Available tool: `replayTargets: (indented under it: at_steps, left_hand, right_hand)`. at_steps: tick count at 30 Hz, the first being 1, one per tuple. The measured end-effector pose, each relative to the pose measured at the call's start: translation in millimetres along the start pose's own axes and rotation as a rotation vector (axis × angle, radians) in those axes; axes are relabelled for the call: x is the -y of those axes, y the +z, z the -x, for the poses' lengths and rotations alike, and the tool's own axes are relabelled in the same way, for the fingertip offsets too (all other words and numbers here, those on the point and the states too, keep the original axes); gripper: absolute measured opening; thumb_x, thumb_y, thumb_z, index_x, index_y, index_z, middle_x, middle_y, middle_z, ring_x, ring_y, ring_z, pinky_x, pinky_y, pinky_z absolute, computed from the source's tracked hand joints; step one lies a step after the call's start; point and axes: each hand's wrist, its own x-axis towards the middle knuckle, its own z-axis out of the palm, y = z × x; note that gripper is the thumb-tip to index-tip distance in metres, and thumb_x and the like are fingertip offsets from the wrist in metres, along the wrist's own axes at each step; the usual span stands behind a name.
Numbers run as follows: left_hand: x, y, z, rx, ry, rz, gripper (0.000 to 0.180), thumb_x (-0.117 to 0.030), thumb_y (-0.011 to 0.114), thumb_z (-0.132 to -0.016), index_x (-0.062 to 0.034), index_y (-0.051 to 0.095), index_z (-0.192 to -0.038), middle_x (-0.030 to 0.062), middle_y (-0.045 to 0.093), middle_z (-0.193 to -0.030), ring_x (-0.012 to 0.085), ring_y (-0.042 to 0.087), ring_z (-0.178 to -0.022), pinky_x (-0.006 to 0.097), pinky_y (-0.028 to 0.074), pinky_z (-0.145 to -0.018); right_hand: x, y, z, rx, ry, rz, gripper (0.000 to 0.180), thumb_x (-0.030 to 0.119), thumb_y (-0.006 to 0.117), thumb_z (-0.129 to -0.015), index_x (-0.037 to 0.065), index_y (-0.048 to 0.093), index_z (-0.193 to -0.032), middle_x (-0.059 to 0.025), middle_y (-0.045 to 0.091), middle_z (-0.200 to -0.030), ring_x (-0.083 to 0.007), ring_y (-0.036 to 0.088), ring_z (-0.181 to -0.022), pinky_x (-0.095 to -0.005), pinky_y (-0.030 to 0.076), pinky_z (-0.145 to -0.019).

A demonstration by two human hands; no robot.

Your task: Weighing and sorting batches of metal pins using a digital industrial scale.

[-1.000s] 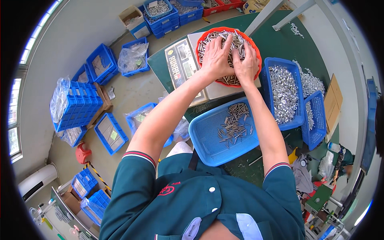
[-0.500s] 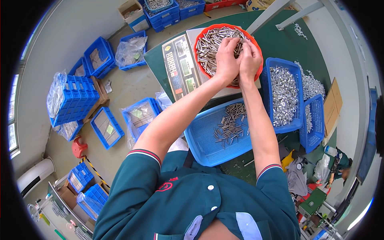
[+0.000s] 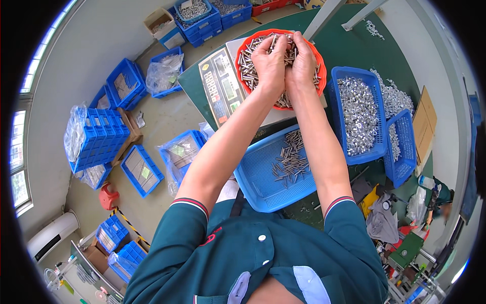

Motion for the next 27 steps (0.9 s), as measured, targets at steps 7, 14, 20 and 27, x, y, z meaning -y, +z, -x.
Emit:
replayTargets:
  at_steps: [7, 14, 20, 27]
  left_hand:
    - [-29.5, 24.8, 36.3, 0.043, 0.045, 0.025, 0.011, -0.009, 0.061, -0.080, 0.0011, 0.064, -0.084, 0.0023, 0.062, -0.073, 0.0058, 0.054, -0.066, 0.020, 0.044, -0.060]
    - [-11.4, -4.1, 141.5, 0.025, -0.098, -0.162, 0.013, -0.009, 0.062, -0.081, 0.0013, 0.063, -0.089, 0.0051, 0.062, -0.083, 0.0089, 0.057, -0.075, 0.023, 0.046, -0.068]
    - [66.4, -76.1, 198.3, 0.022, -0.392, -0.336, 0.018, -0.010, 0.057, -0.084, 0.0002, 0.059, -0.099, 0.0077, 0.061, -0.091, 0.0127, 0.057, -0.082, 0.026, 0.047, -0.072]
    - [65.4, -128.5, 215.0, 0.309, -0.400, -0.828, 0.044, -0.012, 0.051, -0.080, 0.0003, 0.045, -0.122, 0.0168, 0.045, -0.126, 0.0263, 0.042, -0.117, 0.030, 0.031, -0.099]
  right_hand:
    - [37.7, 18.7, 41.4, 0.049, -0.044, 0.021, 0.014, 0.016, 0.063, -0.082, 0.002, 0.060, -0.082, -0.0028, 0.060, -0.076, -0.0087, 0.054, -0.066, -0.0217, 0.047, -0.061]
    - [56.9, -39.3, 142.5, -0.149, -0.025, 0.172, 0.017, 0.020, 0.057, -0.086, 0.003, 0.058, -0.085, 0.0001, 0.056, -0.075, -0.0066, 0.051, -0.065, -0.0213, 0.043, -0.058]
    - [19.1, -133.5, 184.4, -0.474, 0.128, 0.261, 0.015, 0.019, 0.056, -0.086, 0.004, 0.056, -0.086, -0.0028, 0.056, -0.080, -0.0116, 0.055, -0.072, -0.0246, 0.048, -0.066]
    - [25.0, -168.4, 211.4, -0.070, 0.321, 0.809, 0.026, 0.012, 0.051, -0.087, 0.000, 0.058, -0.109, -0.0083, 0.058, -0.109, -0.0137, 0.052, -0.100, -0.0256, 0.040, -0.087]
